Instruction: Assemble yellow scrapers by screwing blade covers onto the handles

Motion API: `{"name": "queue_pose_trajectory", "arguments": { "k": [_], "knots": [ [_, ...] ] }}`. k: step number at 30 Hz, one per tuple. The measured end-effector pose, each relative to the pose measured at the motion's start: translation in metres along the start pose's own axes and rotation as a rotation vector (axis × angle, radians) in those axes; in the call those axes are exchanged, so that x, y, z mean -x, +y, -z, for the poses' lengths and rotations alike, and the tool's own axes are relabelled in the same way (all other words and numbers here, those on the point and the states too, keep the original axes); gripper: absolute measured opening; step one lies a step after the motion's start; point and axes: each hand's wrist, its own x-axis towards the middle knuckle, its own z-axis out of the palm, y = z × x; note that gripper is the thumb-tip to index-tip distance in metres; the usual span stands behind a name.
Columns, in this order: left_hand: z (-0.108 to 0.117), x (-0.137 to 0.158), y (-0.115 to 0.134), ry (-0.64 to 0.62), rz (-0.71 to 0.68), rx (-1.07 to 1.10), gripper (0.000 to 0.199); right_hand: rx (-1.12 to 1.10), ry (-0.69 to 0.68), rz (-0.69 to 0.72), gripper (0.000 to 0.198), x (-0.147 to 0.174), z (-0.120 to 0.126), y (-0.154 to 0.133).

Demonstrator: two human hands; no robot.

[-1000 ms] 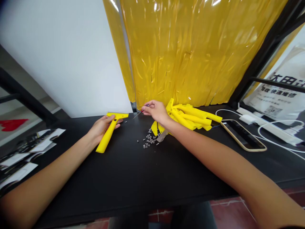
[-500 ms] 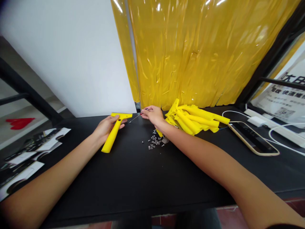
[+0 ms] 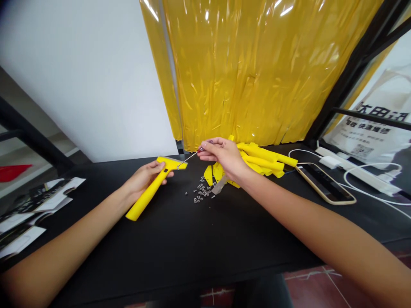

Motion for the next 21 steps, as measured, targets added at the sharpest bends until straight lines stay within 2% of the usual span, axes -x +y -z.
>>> {"name": "queue_pose_trajectory", "arguments": {
  "k": [4, 6, 12, 16, 21],
  "knots": [
    [-0.028, 0.025, -0.010, -0.273, 0.089, -0.047, 0.019, 0.044, 0.060, 0.140, 0.026, 0.026, 0.016, -0.023],
    [-0.040, 0.037, -0.016, -0.351, 0.136, -0.062, 0.020, 0.053, 0.058, 0.179, 0.026, 0.035, 0.019, -0.026],
    [-0.052, 0.054, -0.026, -0.478, 0.212, -0.124, 0.024, 0.053, 0.007, 0.163, 0.031, 0.047, 0.017, -0.014],
    [-0.053, 0.056, -0.025, -0.513, 0.220, -0.135, 0.024, 0.041, -0.026, 0.124, 0.030, 0.050, 0.016, -0.007],
    [-0.055, 0.058, -0.025, -0.511, 0.215, -0.132, 0.023, 0.056, -0.032, 0.141, 0.026, 0.051, 0.016, -0.006]
  ]
}}
